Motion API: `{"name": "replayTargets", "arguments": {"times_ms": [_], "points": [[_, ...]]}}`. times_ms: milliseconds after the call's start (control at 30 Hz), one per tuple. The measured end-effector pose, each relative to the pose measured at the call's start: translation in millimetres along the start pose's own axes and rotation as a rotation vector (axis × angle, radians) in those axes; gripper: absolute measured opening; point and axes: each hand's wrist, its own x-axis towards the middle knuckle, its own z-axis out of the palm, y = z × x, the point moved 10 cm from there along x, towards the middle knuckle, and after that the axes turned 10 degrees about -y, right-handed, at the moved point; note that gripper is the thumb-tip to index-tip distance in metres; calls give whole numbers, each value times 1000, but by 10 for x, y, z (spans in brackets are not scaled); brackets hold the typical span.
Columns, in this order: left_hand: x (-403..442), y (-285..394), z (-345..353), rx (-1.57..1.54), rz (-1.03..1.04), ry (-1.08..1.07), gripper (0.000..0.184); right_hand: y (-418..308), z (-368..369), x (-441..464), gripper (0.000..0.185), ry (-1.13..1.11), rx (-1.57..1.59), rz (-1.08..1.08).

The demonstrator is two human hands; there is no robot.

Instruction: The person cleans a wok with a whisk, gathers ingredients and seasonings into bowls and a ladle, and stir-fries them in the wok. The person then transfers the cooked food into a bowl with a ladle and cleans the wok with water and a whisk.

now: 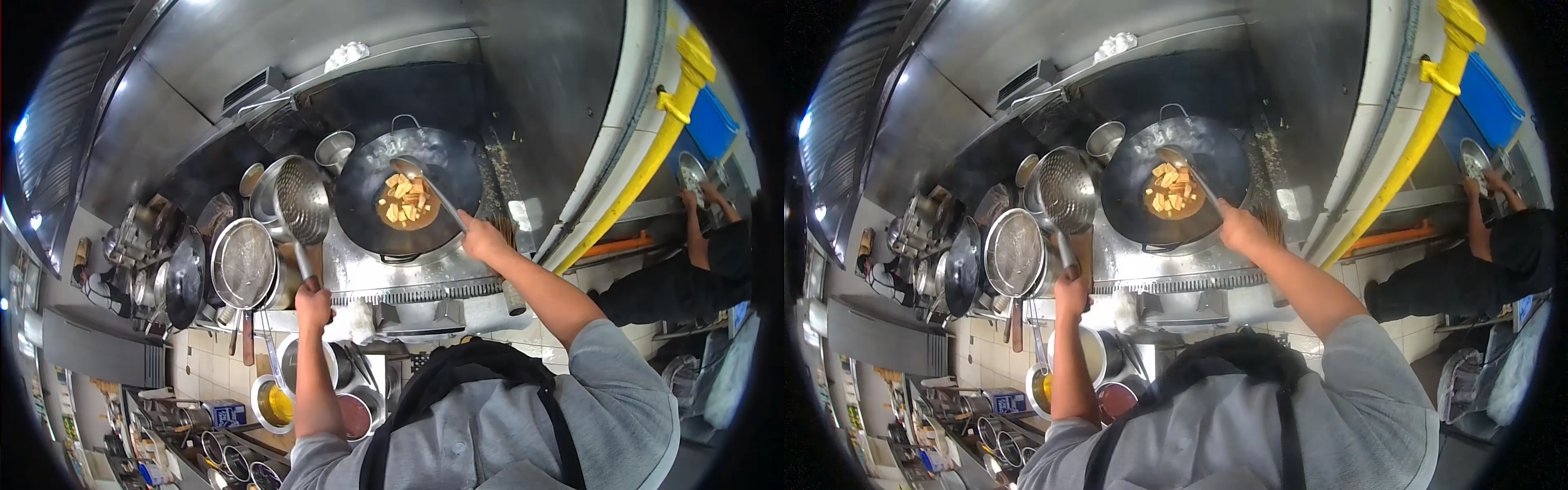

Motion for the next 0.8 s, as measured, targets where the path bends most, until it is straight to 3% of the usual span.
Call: {"name": "replayTargets", "arguments": {"times_ms": [167, 233, 500, 700, 767, 800], "points": [[-336, -1133, -72, -298, -283, -150, 7, -128, -14, -53, 64, -78, -184, 60], [-424, -1381, -9, -358, -303, -181, 7, -152, 12, -68, 66, -105, -221, 77], [-513, -1999, 160, -852, -486, -459, 12, -98, 244, -16, 69, -87, -268, 103], [-572, -2243, 111, -875, -583, -614, 20, 37, 318, 26, 69, -5, -335, 156], [-546, -2099, -149, -271, -614, -472, 31, 9, 296, 19, 70, 4, -354, 153], [-295, -1999, -366, 466, -364, -351, 40, -15, 280, 20, 71, 14, -369, 146]]}}
